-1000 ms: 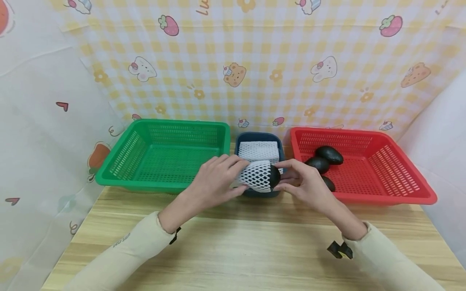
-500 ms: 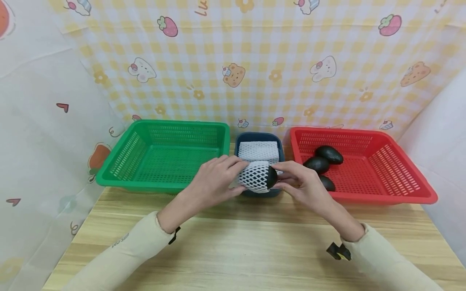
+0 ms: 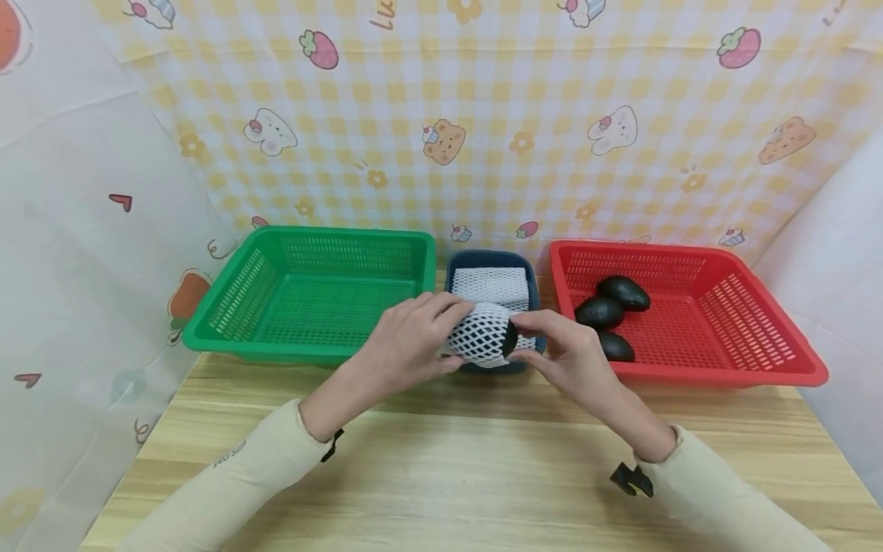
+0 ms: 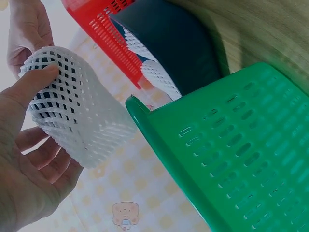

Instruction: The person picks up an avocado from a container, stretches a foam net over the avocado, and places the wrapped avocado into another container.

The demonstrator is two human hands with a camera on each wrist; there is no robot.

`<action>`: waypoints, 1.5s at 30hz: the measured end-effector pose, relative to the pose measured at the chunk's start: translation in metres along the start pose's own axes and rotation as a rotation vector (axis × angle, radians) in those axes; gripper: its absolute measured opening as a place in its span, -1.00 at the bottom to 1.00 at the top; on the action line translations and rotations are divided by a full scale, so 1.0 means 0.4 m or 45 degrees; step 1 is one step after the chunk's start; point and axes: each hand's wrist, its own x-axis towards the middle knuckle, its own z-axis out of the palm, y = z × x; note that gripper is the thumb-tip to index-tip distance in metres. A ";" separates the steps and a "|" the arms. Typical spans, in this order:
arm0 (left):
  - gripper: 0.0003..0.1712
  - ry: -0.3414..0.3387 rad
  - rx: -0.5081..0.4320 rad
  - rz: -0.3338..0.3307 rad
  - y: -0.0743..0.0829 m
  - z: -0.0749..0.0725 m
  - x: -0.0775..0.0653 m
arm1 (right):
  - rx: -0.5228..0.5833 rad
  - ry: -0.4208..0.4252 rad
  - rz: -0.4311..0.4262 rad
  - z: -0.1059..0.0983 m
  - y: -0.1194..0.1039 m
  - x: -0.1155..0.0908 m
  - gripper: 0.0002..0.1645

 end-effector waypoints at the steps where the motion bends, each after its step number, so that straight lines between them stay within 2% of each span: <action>1: -0.25 0.000 -0.002 0.000 0.000 0.000 0.000 | -0.011 0.005 -0.017 0.001 0.000 -0.001 -0.35; 7: -0.21 0.009 -0.019 0.004 0.000 0.001 0.000 | -0.053 0.052 -0.078 0.007 -0.001 -0.007 -0.53; 16: -0.17 -0.009 -0.046 0.012 0.006 0.001 0.002 | -0.027 0.090 -0.138 0.025 0.006 -0.010 -0.56; 22: -0.14 -0.016 -0.056 0.002 0.006 0.001 -0.001 | -0.025 0.080 -0.124 0.034 0.001 -0.008 -0.53; 26: -0.13 -0.013 -0.051 0.009 0.007 0.001 -0.002 | -0.052 0.081 -0.116 0.038 -0.003 -0.007 -0.61; 32: -0.11 -0.011 -0.049 0.013 0.008 0.003 -0.001 | -0.097 0.092 -0.131 0.044 -0.008 0.000 -0.38; 37: -0.11 -0.013 -0.069 0.021 0.008 0.006 0.000 | -0.127 0.106 -0.171 0.048 -0.012 0.006 -0.37; 45: -0.12 -0.023 -0.064 0.007 0.007 0.005 0.002 | -0.168 0.102 -0.167 0.056 -0.015 0.011 -0.38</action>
